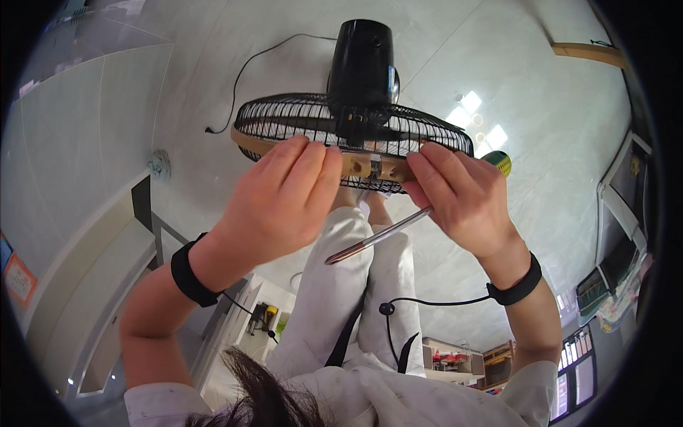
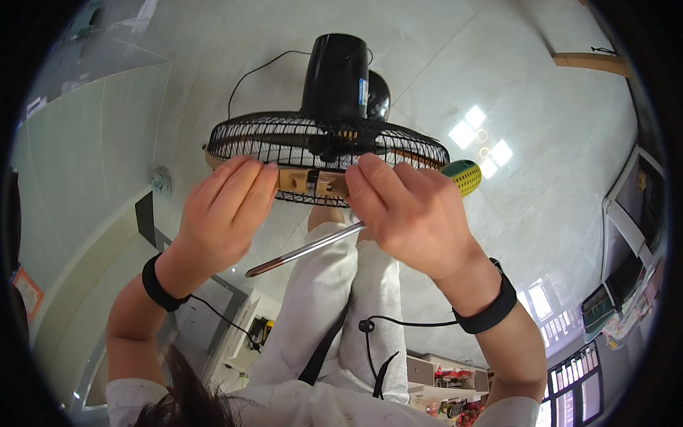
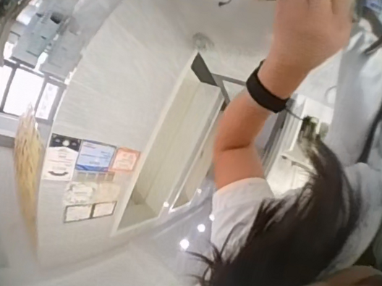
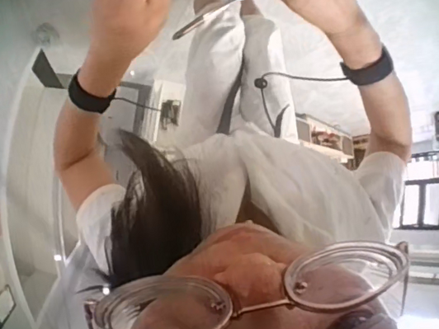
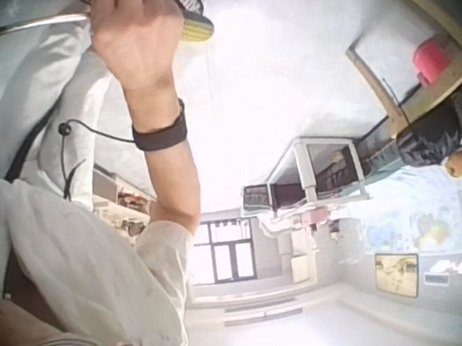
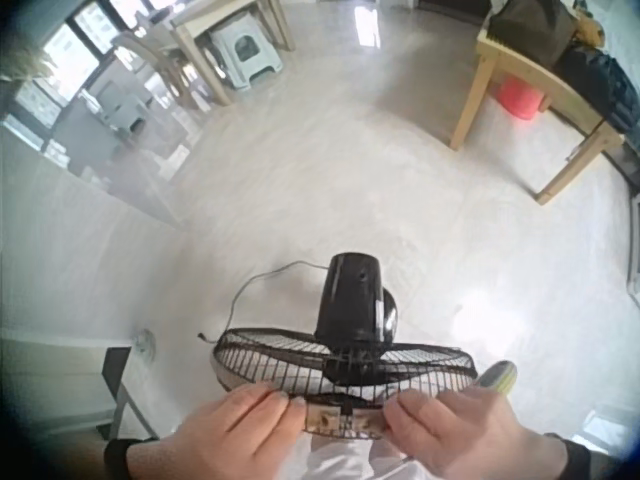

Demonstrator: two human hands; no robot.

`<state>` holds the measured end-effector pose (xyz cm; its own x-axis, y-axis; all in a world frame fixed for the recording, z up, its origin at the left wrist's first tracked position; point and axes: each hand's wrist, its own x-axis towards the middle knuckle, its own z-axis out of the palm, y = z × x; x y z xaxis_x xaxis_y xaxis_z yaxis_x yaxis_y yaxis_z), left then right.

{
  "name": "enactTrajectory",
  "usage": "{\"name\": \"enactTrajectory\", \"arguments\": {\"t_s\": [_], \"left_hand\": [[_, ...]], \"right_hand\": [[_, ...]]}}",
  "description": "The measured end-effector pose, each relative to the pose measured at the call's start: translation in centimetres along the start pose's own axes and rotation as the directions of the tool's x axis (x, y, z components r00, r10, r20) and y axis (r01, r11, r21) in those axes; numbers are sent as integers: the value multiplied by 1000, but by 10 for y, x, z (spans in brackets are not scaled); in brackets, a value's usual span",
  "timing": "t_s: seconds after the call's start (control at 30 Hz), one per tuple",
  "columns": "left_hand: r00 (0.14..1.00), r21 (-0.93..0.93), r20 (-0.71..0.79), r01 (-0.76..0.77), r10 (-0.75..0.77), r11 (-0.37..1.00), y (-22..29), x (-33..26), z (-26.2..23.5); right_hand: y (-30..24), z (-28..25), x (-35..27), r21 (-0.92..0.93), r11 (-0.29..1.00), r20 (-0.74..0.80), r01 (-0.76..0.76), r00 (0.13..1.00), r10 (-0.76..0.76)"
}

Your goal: The person assembles a standing fan by attaching the front grille to the fan head using a screwdriver. They tighten the central screw, then wipe the fan's power cord with a cloth.

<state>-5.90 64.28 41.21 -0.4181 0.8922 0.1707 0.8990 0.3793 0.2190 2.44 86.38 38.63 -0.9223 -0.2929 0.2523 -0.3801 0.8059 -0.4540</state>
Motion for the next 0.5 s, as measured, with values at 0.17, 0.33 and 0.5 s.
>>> {"name": "enactTrajectory", "arguments": {"t_s": [0.17,0.33,0.5], "left_hand": [[995,163,104,-19,2,986,5,18,3],[982,186,63,-189,180,964,-7,28,9],[976,177,86,-213,201,961,-3,26,14]], "right_hand": [[-15,5,6,-124,992,-14,-19,1000,18],[-21,5,17,-254,966,20,-52,998,59],[-17,6,13,-289,957,26,3,1000,5]]}}
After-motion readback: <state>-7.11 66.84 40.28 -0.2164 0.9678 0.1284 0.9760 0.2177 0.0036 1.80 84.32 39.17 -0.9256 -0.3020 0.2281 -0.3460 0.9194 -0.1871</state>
